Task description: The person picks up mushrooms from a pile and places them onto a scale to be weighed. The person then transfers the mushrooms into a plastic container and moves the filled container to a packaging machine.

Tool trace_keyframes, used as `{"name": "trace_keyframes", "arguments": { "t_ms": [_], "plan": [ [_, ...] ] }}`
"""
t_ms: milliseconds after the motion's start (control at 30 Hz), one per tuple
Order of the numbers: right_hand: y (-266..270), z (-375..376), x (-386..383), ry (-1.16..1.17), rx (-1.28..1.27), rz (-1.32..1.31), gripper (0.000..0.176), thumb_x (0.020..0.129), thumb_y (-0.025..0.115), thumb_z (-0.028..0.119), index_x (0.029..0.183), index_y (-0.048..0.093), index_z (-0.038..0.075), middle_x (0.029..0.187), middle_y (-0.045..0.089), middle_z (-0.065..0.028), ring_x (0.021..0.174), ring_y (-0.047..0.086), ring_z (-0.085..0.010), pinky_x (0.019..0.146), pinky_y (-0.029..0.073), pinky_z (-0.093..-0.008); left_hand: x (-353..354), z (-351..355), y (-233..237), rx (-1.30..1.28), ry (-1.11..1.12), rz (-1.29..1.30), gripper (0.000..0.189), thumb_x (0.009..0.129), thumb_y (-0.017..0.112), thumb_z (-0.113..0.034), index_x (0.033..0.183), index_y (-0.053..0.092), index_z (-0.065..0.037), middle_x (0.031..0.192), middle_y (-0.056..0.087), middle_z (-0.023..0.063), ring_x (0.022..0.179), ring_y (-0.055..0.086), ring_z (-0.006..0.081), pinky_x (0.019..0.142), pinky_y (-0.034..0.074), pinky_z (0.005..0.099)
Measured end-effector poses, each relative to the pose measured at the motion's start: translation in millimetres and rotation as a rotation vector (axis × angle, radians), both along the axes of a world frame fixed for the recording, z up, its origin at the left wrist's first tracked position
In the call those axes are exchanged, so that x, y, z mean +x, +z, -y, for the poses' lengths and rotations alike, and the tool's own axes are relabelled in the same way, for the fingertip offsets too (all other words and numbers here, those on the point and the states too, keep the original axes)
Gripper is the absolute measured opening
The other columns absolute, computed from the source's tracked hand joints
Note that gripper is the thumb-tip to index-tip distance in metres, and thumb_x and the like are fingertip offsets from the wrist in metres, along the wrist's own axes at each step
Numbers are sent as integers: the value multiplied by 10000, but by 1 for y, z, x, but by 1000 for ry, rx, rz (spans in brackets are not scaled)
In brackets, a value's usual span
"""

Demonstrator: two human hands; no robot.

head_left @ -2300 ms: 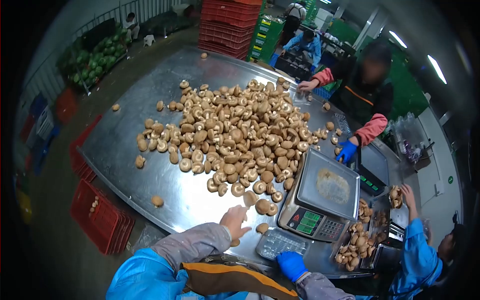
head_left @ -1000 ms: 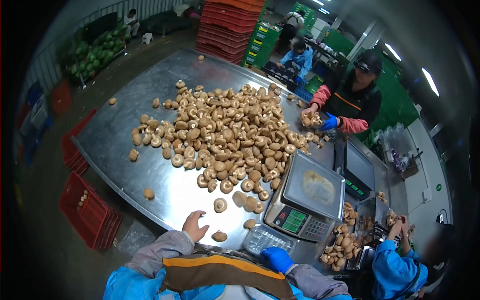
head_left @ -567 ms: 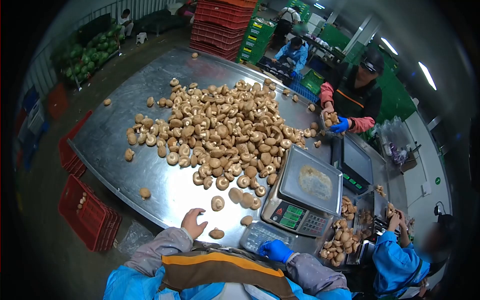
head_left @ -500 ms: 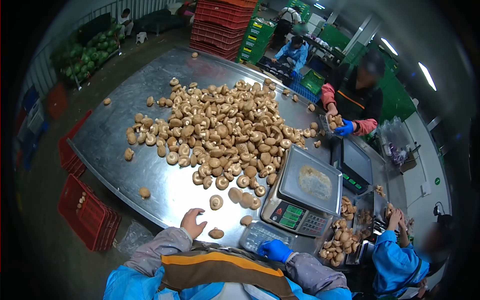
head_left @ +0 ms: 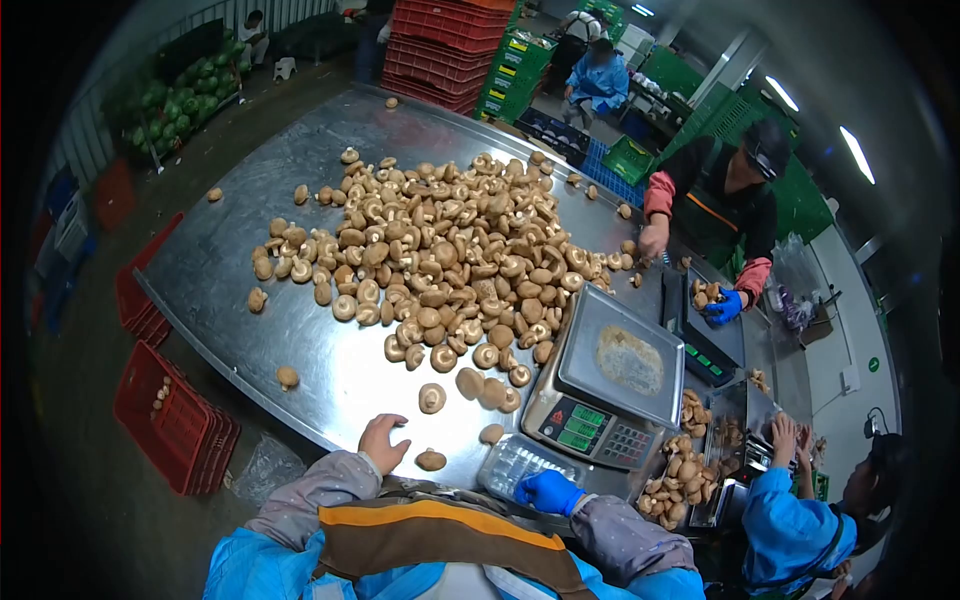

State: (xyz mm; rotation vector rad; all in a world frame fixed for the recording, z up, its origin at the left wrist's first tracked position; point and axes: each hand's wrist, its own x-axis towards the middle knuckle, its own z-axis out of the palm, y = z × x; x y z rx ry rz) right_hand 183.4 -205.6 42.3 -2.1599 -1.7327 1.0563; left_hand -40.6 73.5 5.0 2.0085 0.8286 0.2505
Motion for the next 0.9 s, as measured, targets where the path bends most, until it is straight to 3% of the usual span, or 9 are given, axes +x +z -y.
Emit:
{"name": "trace_keyframes", "arguments": {
  "t_ms": [133, 267, 367, 433, 500, 567, 733, 833, 900],
  "plan": [
    [64, -13, -4, 45, 99, 323, 113, 712, 603, 205, 767, 647, 117, 736, 637, -134, 691, 635, -321, 615, 505, -425, 0, -3, 10, -36, 29, 37, 415, 711, 737, -120, 1082, 572, -37, 1065, 579, 142, 1056, 536, 312, 925, 438, 392],
    [137, -36, 15, -439, 462, 375, 122, 715, 666, 193, 790, 631, 103, 686, 624, -111, 607, 631, -295, 549, 499, -349, 10, -3, 58, 3, -82, 146, 667, 686, 791, -189, 1246, 459, -45, 1201, 518, 161, 1140, 498, 308, 973, 416, 394],
    [136, -92, -2, -638, 670, 139, 80, 800, 621, 116, 857, 639, 64, 676, 632, -93, 615, 650, -187, 574, 498, -294, 34, 10, 104, -123, -257, 330, 1016, 624, 850, -237, 1415, 241, -51, 1310, 437, 184, 1203, 456, 302, 1009, 387, 410],
    [122, -134, -34, -683, 603, -519, 252, 825, 570, 54, 1075, 593, 31, 848, 659, -133, 761, 668, -161, 645, 513, -284, 51, 21, 112, -44, -272, 439, 1118, 587, 851, -181, 1433, 141, -8, 1287, 395, 245, 1148, 490, 337, 992, 404, 387],
    [111, -168, -71, -498, 625, -228, 342, 797, 594, 110, 1134, 565, 58, 874, 636, -146, 807, 663, -211, 699, 522, -312, 54, 24, 94, -156, -115, 463, 1149, 577, 829, -98, 1443, 79, -21, 1269, 405, 251, 1116, 514, 347, 962, 427, 381],
    [90, -193, -92, -473, 620, -423, 319, 804, 609, 160, 1105, 566, 63, 827, 620, -141, 741, 643, -243, 677, 515, -330, 36, 2, 109, -348, -67, 458, 1098, 615, 753, -11, 1454, 45, -41, 1226, 457, 211, 1047, 560, 301, 912, 461, 376],
    [56, -225, -111, -452, 442, -550, 232, 824, 601, 135, 1032, 559, 41, 832, 624, -136, 732, 633, -219, 674, 504, -326, 9, -9, 63, -166, 149, 358, 920, 721, 656, 22, 1446, 93, -31, 1085, 566, 200, 957, 612, 275, 841, 506, 327],
    [21, -235, -112, -308, 649, -714, 271, 886, 597, 167, 1119, 556, 36, 968, 645, -99, 839, 629, -198, 738, 497, -310, 1, -38, 17, -225, 200, 323, 755, 790, 528, 66, 1439, 155, -38, 1023, 599, 206, 912, 625, 289, 819, 513, 347],
    [36, -230, -107, -318, 531, -754, 310, 911, 586, 196, 1175, 541, 40, 1013, 641, -86, 878, 626, -187, 768, 492, -308, -13, -64, 4, -674, 458, 258, 660, 843, 428, 60, 1442, 186, -74, 1138, 568, 199, 948, 605, 329, 769, 516, 377]
  ]
}}
